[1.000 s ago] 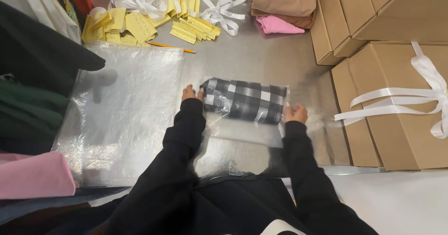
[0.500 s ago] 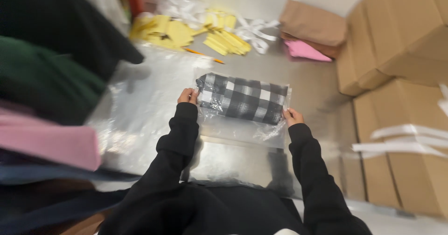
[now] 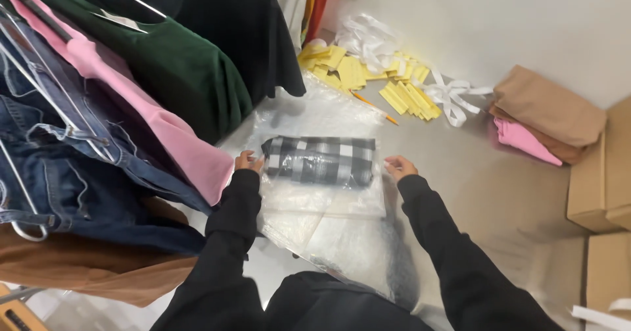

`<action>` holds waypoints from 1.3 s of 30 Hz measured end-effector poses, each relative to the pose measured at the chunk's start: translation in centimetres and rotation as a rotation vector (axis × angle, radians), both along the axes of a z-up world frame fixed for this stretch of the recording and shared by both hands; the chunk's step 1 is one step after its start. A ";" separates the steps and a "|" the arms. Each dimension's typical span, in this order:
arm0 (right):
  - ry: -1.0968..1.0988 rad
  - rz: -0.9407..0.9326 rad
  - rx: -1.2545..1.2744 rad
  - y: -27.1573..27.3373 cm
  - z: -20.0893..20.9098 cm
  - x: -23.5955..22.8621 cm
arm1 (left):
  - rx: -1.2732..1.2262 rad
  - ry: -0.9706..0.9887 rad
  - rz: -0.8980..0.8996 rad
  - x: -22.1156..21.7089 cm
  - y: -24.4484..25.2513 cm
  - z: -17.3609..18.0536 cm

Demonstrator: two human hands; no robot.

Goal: The person places a plastic-wrapped folded garment into a cardboard box, closes the lid, and ties a white ribbon around the box to secure it. The person then adjusts the ribbon and ties a neat bow on top of the box.

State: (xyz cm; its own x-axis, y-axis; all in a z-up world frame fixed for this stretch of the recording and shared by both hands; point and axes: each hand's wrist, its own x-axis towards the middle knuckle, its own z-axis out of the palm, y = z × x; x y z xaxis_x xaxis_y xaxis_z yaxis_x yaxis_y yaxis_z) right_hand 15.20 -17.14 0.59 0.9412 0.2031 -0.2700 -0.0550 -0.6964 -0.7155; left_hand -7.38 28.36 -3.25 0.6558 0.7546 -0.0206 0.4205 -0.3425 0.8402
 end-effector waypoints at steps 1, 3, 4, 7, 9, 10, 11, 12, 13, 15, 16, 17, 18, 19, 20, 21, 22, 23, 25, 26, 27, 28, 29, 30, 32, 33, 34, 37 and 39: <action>-0.009 -0.002 0.001 -0.5 1.5 -0.6 | 0.001 -0.009 -0.002 -0.5 -0.3 0.9; -0.026 0.011 0.081 -2.0 4.4 -2.1 | 0.128 0.075 0.002 -1.4 -1.3 2.5; -0.034 0.003 0.081 -2.7 6.2 -2.8 | 0.128 0.067 -0.006 -1.2 -2.4 4.8; -0.042 -0.032 0.300 -5.7 11.3 -4.3 | -0.034 0.053 -0.085 0.6 -6.2 11.1; -0.087 -0.049 0.414 -8.0 13.8 -4.9 | -0.116 -0.019 -0.209 2.7 -8.6 14.6; -0.102 -0.067 0.412 -9.5 14.6 -4.8 | -0.116 -0.028 -0.231 3.6 -9.9 16.5; -0.175 -0.095 0.438 -11.2 15.3 -5.0 | -0.161 -0.093 -0.299 4.6 -11.2 18.5; -0.248 -0.121 0.462 -12.9 16.0 -5.2 | -0.208 -0.157 -0.367 5.7 -12.5 20.5; -0.266 -0.157 0.458 -14.4 17.1 -5.9 | -0.209 -0.161 -0.406 7.2 -13.7 21.1; -0.334 -0.262 0.516 -17.4 19.2 -7.7 | -0.305 -0.295 -0.506 10.3 -16.3 22.4; -0.353 -0.301 0.510 -18.8 19.9 -8.6 | -0.310 -0.297 -0.549 11.6 -17.7 23.1; -0.396 -0.356 0.525 -20.3 20.6 -9.6 | -0.339 -0.316 -0.602 12.8 -19.3 23.8; -0.439 -0.410 0.539 -21.7 21.4 -10.6 | -0.368 -0.334 -0.655 14.0 -20.9 24.6; -0.459 -0.449 0.530 -23.1 22.1 -11.5 | -0.376 -0.335 -0.698 15.7 -22.3 24.7; -0.517 -0.497 0.550 -24.3 22.8 -12.6 | -0.413 -0.335 -0.747 17.3 -23.8 24.7; -0.579 -0.542 0.568 -25.6 23.5 -13.6 | -0.451 -0.336 -0.796 19.0 -25.4 24.7; -0.602 -0.579 0.556 -27.1 23.9 -14.4 | -0.459 -0.338 -0.840 20.1 -27.1 25.4; -0.681 -0.617 0.518 -28.5 24.3 -14.9 | -0.452 -0.355 -0.866 21.2 -28.7 26.1; -0.775 -0.682 0.469 -31.4 25.2 -16.0 | -0.449 -0.373 -0.923 23.0 -32.0 27.9; -0.836 -0.691 0.376 -32.9 25.7 -16.6 | -0.476 -0.392 -0.957 23.7 -33.7 28.8; -0.896 -0.689 0.285 -34.2 26.3 -16.7 | -0.500 -0.417 -0.982 24.4 -35.1 30.0; -0.912 -0.708 0.279 -34.7 27.5 -17.4 | -0.501 -0.424 -1.006 24.7 -36.4 30.8; -0.970 -0.693 0.204 -35.3 28.9 -17.5 | -0.513 -0.434 -1.015 25.1 -37.7 31.9; -1.026 -0.678 0.128 -35.9 30.4 -17.6 | -0.524 -0.444 -1.024 25.5 -38.9 33.0; -1.126 -0.673 0.022 -37.1 32.8 -17.1 | -0.553 -0.467 -1.036 27.5 -41.2 33.2; -1.200 -0.670 -0.079 -37.6 34.0 -16.7 | -0.580 -0.466 -1.039 28.6 -42.3 33.4; -1.222 -0.671 -0.075 -38.4 35.1 -15.7 | -0.572 -0.487 -1.047 28.9 -43.1 35.1; -1.335 -0.633 -0.169 -40.5 38.4 -13.4 | -0.543 -0.486 -1.061 29.6 -45.5 39.0; -1.433 -0.560 -0.315 -41.5 41.2 -11.9 | -0.551 -0.488 -1.049 30.7 -47.1 41.4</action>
